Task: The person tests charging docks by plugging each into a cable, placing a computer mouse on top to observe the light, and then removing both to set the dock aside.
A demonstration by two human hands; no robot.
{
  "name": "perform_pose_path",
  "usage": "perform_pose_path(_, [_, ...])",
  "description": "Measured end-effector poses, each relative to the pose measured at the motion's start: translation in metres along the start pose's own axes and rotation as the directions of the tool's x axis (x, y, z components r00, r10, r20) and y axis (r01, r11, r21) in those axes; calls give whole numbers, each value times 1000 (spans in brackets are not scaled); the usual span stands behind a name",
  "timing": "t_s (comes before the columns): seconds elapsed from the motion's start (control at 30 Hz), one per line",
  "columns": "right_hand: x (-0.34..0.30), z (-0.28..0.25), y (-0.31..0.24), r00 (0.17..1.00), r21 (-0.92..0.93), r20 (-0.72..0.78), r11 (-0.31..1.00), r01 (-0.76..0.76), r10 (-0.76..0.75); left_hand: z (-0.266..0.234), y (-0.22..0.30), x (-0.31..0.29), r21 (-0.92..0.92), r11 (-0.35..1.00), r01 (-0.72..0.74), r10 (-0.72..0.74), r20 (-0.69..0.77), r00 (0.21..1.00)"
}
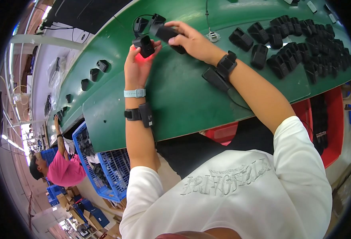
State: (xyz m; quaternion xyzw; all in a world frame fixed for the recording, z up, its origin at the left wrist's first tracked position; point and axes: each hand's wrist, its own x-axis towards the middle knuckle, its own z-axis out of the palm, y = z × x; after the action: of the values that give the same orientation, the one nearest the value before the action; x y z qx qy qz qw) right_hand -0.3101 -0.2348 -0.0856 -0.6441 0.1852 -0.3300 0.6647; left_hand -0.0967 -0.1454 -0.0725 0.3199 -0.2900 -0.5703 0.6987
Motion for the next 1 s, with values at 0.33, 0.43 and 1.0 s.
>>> perform_pose_path(0.33, [2, 1, -6, 992, 344, -119, 939, 0, 43, 10, -11, -4, 190, 981, -37, 27, 55, 998])
perform_pose_path(0.43, [1, -8, -6, 993, 457, -96, 889, -21, 73, 8, -7, -5, 16, 1000, -3, 1, 149, 989])
perform_pose_path(1.0, [-3, -8, -5, 999, 433, 34, 901, -35, 23, 2, -5, -10, -197, 980, -33, 62, 143, 988])
